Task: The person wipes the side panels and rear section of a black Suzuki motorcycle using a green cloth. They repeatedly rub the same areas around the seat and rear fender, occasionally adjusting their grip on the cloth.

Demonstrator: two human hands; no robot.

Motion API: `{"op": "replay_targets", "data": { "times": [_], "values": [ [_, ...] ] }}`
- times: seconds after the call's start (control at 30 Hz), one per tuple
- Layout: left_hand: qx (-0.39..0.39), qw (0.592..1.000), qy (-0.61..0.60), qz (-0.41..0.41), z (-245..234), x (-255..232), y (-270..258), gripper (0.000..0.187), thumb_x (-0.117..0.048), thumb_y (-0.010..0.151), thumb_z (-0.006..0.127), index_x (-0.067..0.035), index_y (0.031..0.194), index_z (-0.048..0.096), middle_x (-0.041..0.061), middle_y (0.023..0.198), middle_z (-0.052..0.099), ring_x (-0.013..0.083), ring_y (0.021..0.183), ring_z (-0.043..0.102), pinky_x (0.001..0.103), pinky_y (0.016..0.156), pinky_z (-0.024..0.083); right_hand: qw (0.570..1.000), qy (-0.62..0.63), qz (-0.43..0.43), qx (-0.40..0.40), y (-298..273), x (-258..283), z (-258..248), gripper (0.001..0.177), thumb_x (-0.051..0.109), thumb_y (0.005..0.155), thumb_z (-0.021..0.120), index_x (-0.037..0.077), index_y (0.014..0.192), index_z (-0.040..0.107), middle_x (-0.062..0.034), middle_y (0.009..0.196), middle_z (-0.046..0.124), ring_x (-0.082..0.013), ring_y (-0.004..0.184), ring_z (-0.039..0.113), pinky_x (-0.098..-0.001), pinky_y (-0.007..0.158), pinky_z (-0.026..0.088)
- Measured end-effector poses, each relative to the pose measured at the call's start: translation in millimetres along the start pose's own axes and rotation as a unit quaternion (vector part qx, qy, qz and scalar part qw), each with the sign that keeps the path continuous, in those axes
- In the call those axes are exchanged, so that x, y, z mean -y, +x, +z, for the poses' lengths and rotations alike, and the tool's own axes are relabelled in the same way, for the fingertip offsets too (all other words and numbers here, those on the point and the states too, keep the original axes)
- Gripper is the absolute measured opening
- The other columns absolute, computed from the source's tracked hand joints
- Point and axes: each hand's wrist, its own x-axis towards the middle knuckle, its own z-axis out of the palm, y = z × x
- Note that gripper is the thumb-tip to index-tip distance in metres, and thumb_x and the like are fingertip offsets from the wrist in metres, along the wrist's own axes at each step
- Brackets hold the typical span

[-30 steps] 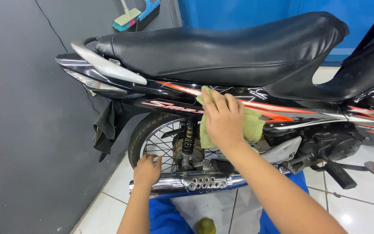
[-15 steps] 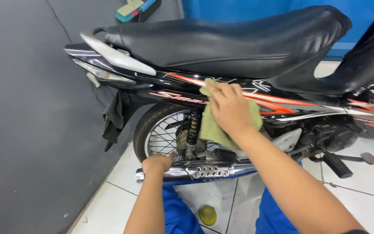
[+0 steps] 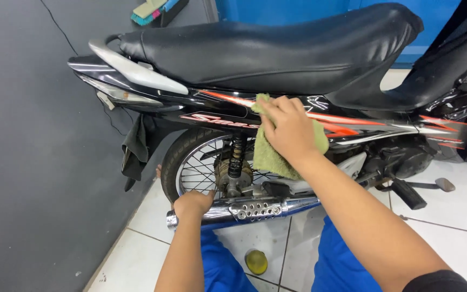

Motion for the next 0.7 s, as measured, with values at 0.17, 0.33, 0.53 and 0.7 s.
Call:
{"op": "replay_targets", "data": {
  "times": [0.17,0.33,0.53,0.7],
  "values": [
    [-0.009,1.000,-0.001,0.002,-8,-8,-15,0.075,-0.064,0.093,0.031,-0.008,0.123,0.072,0.012,0.123,0.073,0.0261,0.122,0.066,0.041,0.098,0.052,0.999,-0.007,0.037,0.030,-3,2,-14,0.030,0.018,0.087,0.072,0.018,0.116,0.077,-0.0030,0.092,0.063,-0.0251,0.090,0.063,-0.0370,0.086,0.051],
    [-0.024,1.000,-0.012,-0.002,-5,-10,-11,0.070,-0.061,0.093,0.037,-0.007,0.120,0.073,0.013,0.117,0.075,0.0276,0.117,0.068,0.041,0.094,0.054,0.999,0.031,-0.003,-0.011,5,15,16,0.029,0.022,0.086,0.073,0.023,0.115,0.076,0.0006,0.093,0.063,-0.0228,0.090,0.063,-0.0329,0.086,0.053],
    [-0.023,1.000,-0.003,0.001,-7,-12,-12,0.067,-0.056,0.095,0.035,-0.006,0.120,0.073,0.014,0.118,0.074,0.0276,0.116,0.069,0.041,0.093,0.054,0.999,0.032,0.036,-0.011,-5,0,-1,0.029,0.023,0.083,0.075,0.022,0.112,0.077,-0.0006,0.095,0.064,-0.0235,0.091,0.063,-0.0339,0.085,0.053],
    [-0.039,0.999,-0.014,-0.021,-2,-14,-7,0.065,-0.056,0.094,0.040,-0.005,0.119,0.073,0.015,0.116,0.075,0.0276,0.115,0.069,0.040,0.091,0.055,0.999,0.017,0.016,-0.029,2,19,8,0.026,0.019,0.084,0.073,0.021,0.110,0.078,-0.0003,0.094,0.063,-0.0212,0.091,0.064,-0.0301,0.083,0.054]
  ]
}}
